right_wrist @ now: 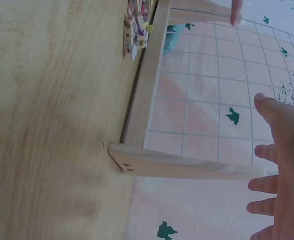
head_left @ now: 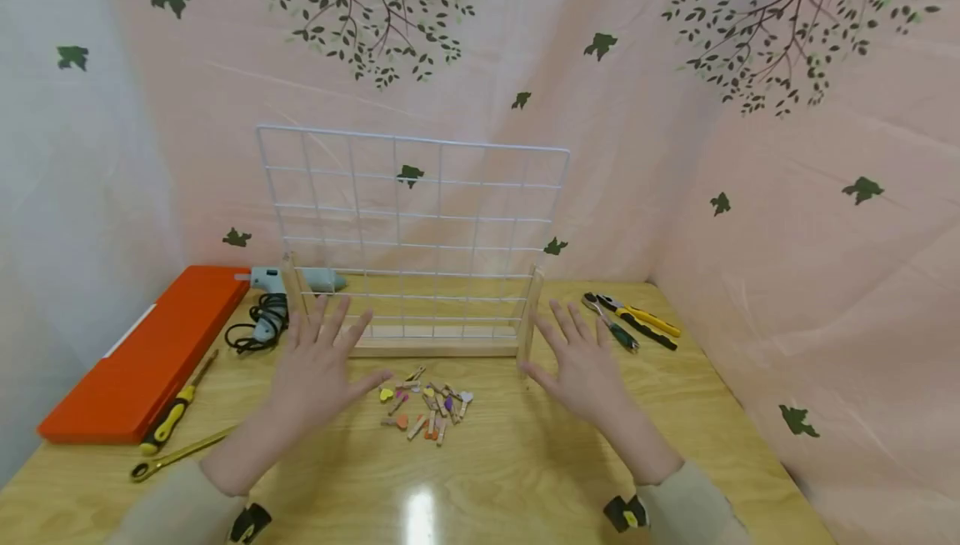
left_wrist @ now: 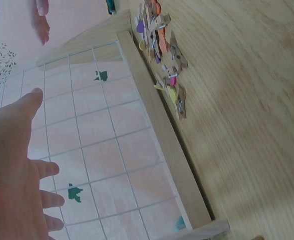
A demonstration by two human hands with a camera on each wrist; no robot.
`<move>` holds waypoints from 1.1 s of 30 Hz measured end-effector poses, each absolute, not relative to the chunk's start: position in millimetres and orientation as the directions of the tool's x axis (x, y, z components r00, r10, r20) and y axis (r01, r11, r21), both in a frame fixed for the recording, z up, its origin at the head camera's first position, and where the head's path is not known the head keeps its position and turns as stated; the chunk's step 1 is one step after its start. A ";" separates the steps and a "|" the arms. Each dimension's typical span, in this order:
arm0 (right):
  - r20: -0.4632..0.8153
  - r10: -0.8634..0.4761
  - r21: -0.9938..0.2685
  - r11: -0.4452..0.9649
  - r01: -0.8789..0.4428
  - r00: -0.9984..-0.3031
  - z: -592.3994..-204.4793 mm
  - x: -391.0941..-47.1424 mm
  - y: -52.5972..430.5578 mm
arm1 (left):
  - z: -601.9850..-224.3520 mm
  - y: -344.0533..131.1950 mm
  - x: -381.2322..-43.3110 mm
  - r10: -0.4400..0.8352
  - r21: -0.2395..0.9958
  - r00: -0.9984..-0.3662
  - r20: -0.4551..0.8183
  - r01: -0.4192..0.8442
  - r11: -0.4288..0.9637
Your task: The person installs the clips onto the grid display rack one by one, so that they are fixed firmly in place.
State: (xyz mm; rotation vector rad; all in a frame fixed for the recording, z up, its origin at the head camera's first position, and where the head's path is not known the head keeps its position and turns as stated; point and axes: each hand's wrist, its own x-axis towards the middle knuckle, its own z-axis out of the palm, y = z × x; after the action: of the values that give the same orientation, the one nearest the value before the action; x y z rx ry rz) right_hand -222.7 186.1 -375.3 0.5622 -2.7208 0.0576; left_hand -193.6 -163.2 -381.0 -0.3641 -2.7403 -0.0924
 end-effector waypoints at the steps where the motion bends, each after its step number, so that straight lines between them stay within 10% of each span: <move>1: 0.363 -0.371 0.029 0.921 -0.387 -0.855 -373.8 -224.4 187.2 | -379.9 -164.6 -194.9 0.238 0.011 -0.892 0.383 0.263 0.965; 16: 0.368 -0.283 -0.317 0.857 -0.406 -0.885 -347.9 -270.3 197.1 | -410.5 -189.0 -211.6 0.434 0.053 -0.857 0.278 0.465 0.884; 26: 0.265 -0.327 -0.767 0.499 -0.404 -0.907 -350.8 -302.9 194.4 | -443.5 -183.3 -226.1 0.572 0.179 -0.794 0.204 0.605 0.776; 33: 0.305 -0.396 -0.831 0.333 -0.445 -0.866 -357.7 -307.9 189.8 | -456.4 -175.8 -237.9 0.655 0.248 -0.731 0.190 0.681 0.689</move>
State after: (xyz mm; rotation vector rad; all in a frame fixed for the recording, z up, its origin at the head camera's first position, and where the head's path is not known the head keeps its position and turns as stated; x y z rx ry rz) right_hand -307.9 189.8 -357.7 0.7978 -2.5264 1.5994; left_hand -237.9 -175.8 -456.4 -1.1132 -2.8069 -0.4657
